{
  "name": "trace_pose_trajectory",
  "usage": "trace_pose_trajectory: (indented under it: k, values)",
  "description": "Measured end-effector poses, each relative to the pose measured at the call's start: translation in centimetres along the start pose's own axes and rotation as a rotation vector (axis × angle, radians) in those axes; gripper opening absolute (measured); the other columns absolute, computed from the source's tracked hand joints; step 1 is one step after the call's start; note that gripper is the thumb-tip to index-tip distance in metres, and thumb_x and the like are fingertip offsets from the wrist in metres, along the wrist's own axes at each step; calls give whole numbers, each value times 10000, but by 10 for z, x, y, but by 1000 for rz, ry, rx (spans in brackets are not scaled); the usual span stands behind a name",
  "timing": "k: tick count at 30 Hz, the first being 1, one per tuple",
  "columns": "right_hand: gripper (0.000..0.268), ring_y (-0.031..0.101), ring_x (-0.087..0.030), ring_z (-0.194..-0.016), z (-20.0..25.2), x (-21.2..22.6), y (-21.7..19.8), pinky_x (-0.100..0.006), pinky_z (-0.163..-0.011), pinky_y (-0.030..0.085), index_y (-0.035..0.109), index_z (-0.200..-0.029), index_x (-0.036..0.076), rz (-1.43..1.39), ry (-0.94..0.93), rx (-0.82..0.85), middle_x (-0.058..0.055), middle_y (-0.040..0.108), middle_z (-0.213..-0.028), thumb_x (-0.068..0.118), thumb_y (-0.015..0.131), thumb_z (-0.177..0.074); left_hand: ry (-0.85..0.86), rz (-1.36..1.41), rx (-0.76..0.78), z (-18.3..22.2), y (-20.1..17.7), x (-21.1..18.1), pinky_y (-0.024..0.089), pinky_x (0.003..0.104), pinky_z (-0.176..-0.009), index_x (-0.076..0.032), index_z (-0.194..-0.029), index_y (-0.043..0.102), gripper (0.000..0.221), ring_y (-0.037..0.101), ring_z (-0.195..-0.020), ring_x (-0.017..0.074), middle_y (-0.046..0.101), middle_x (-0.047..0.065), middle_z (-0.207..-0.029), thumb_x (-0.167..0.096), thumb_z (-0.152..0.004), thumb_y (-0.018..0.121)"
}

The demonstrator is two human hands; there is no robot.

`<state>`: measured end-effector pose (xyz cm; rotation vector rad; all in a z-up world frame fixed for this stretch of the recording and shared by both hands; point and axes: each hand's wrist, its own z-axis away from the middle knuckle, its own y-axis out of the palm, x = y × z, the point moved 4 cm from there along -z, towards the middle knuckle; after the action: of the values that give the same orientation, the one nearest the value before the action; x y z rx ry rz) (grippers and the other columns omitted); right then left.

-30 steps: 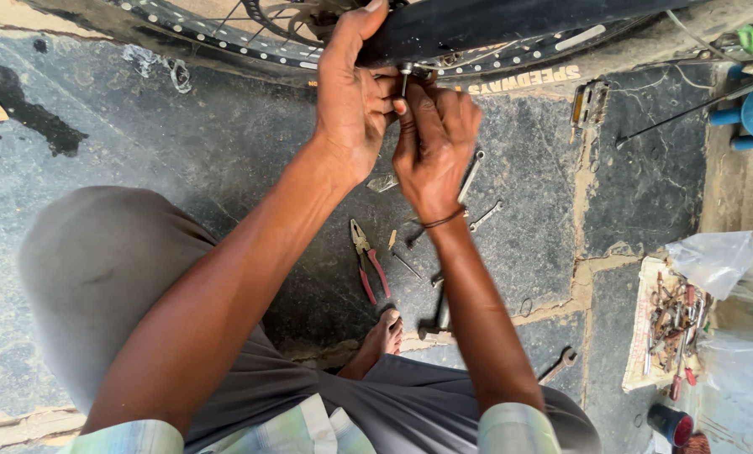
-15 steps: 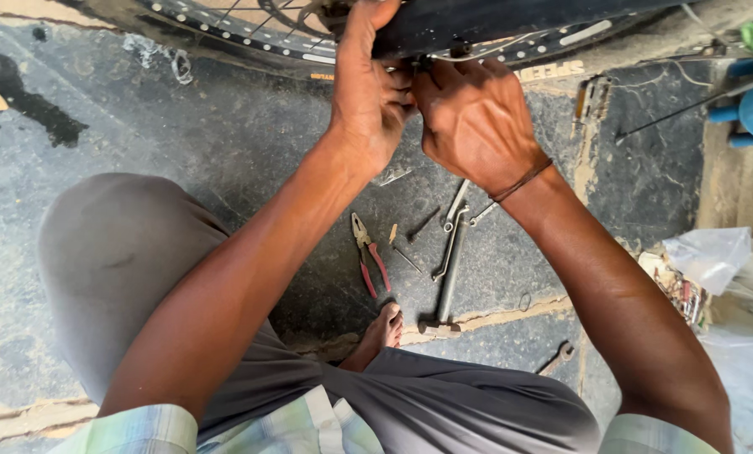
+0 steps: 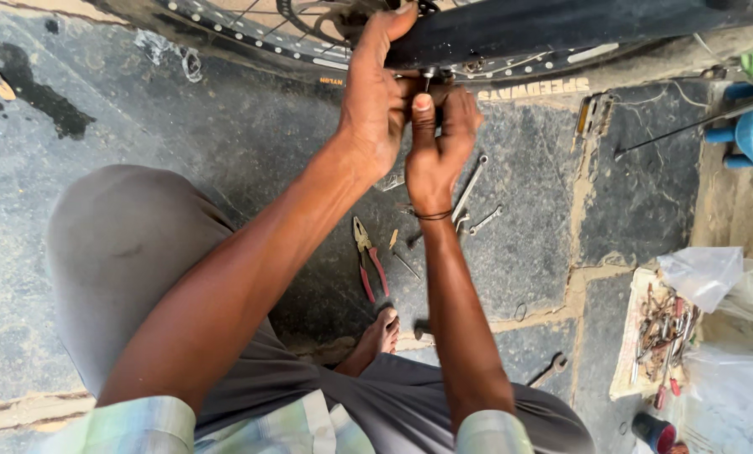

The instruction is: The person works on the brake assembly of a bicycle wheel, tightening and loosening small bolts and adjusting the brake cable with pliers and a wrench while sitting on the floor.

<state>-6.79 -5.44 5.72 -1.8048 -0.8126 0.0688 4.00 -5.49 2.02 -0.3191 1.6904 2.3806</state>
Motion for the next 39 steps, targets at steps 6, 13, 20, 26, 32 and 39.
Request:
trace_pose_trajectory:
  k: [6, 13, 20, 26, 32, 39]
  values:
    - [267, 527, -331, -1086, -3, 3, -28, -455, -985, 407, 681, -1111, -7, -30, -200, 48, -160, 609, -1124, 252, 615, -1116, 14, 31, -33, -3, -2, 8, 443, 302, -667, -76, -1289, 598, 758, 631, -842, 176, 700, 115, -1053, -623, -767, 638]
    - [236, 553, -285, -918, 37, -43, -1, -437, -841, 451, 675, -969, 8, 42, 17, 87, -146, 606, -929, 228, 647, -1051, 121, -156, -27, -1, 2, 21, 445, 399, -1009, -117, -1487, 420, 963, 747, -1100, 362, 667, 312, -1213, -785, -797, 491]
    - [243, 618, -228, -597, 88, -126, 31, -377, -583, 492, 715, -926, -10, -166, 267, 340, -150, 686, -741, 229, 701, -966, 30, -268, -121, 6, -6, 32, 372, 516, -1081, 86, -1384, 479, 976, 632, -1257, 404, 641, 328, -1326, -711, -821, 467]
    - [237, 641, -231, -640, 95, -141, -24, -373, -582, 500, 733, -934, -4, -24, 156, 551, -170, 707, -774, 228, 705, -974, 115, -255, -117, -9, -16, 48, 413, 525, -1061, 73, -1327, 527, 937, 639, -1263, 382, 701, 292, -1286, -733, -871, 388]
    - [306, 603, -249, -608, 100, -146, -88, -370, -574, 453, 711, -871, -7, 41, 316, 667, -142, 689, -738, 242, 662, -1041, 122, -676, -500, 16, -85, 126, 418, 522, -778, 108, -1108, 655, 778, 626, -904, 438, 657, 369, -1048, -641, -1032, 459]
    - [238, 673, -137, -749, 126, -154, -81, -282, -712, 518, 750, -953, -29, -556, 511, 441, -66, 727, -809, 198, 688, -992, -231, -1580, -282, 89, -211, 266, 556, 537, -782, -21, -852, 721, 470, 728, -907, 428, 733, 248, -882, -489, -861, 678]
